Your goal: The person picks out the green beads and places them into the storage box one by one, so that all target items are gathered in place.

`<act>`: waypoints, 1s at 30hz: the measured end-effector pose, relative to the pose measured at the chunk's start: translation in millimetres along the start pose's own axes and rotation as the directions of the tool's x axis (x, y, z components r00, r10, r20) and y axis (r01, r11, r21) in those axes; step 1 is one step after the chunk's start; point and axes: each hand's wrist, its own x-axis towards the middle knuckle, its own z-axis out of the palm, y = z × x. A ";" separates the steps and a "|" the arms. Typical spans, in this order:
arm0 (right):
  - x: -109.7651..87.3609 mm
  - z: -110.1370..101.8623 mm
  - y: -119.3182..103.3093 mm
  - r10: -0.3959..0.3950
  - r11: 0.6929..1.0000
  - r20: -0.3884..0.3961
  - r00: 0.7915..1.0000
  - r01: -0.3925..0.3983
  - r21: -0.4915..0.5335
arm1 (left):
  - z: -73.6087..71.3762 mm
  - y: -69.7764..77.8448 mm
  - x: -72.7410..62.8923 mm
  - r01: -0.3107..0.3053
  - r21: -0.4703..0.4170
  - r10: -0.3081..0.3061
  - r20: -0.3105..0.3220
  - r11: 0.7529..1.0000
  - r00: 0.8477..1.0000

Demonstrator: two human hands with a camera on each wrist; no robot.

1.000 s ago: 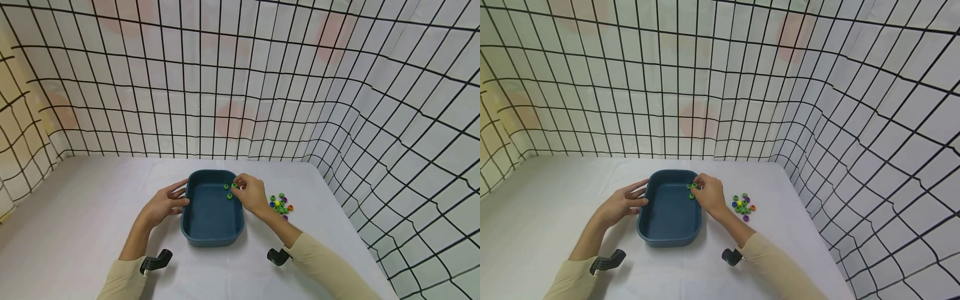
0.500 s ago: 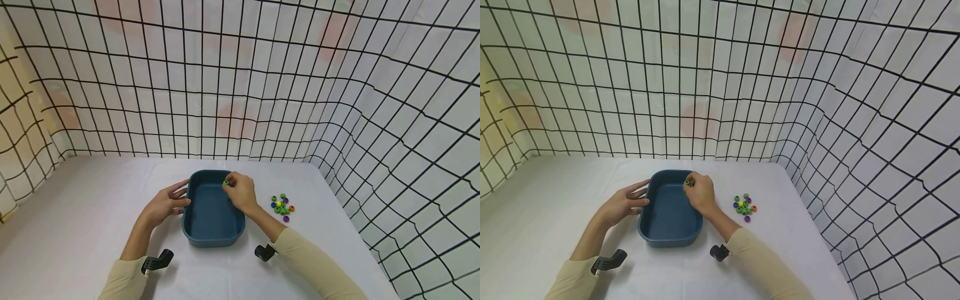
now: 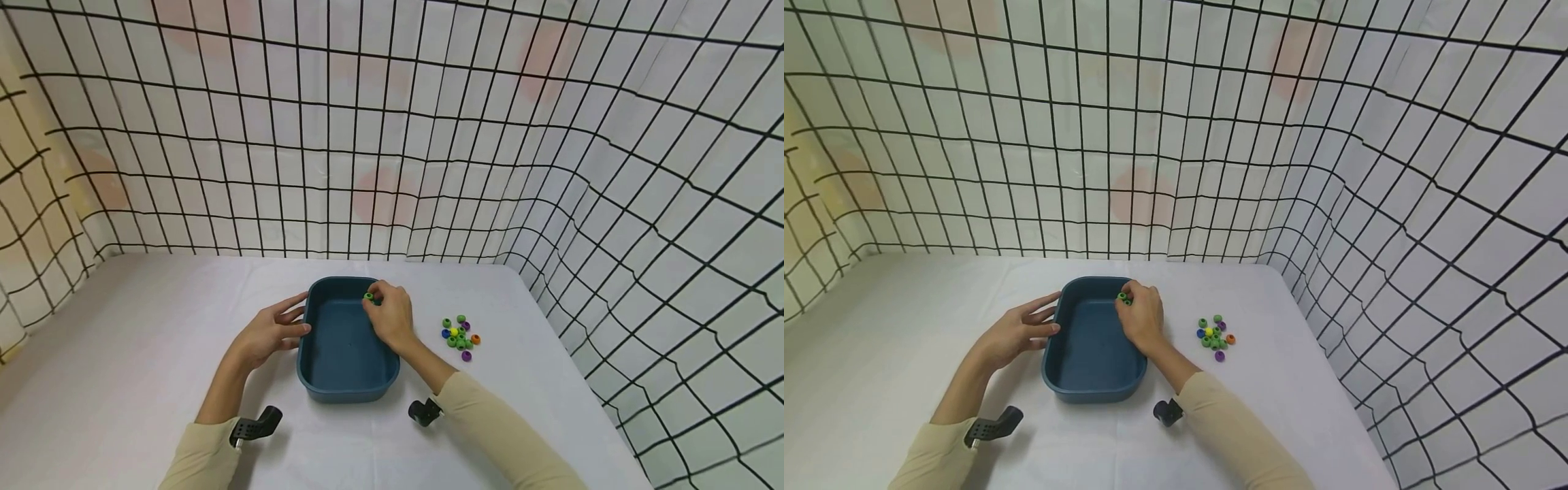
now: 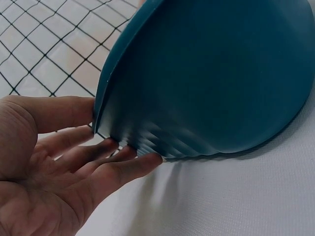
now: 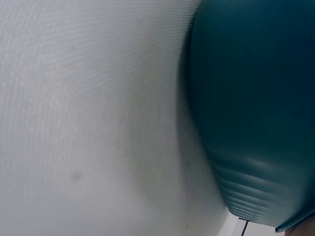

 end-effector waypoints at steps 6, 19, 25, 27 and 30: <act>1.9 3.0 -0.4 -0.008 1.000 0.001 1.000 0.008 -0.023 | -2.3 0.6 1.0 -0.008 0.011 0.008 -0.003 1.000 1.000; 1.1 2.6 0.0 -0.011 1.000 0.017 1.000 0.011 -0.024 | -2.0 -0.9 0.6 -0.010 0.005 0.010 0.000 1.000 1.000; 0.1 2.5 1.0 -0.015 0.999 0.030 0.999 0.016 -0.029 | -2.0 -2.4 1.6 -0.011 0.005 0.011 0.002 1.000 1.000; -0.3 2.3 0.9 -0.011 1.000 0.037 0.999 0.012 -0.028 | -2.2 -2.9 1.8 -0.010 0.007 0.010 0.003 1.000 1.000; -0.8 1.5 0.4 -0.003 1.000 0.040 0.999 0.004 -0.024 | -2.2 -3.4 2.1 -0.009 0.008 0.009 0.003 1.000 1.000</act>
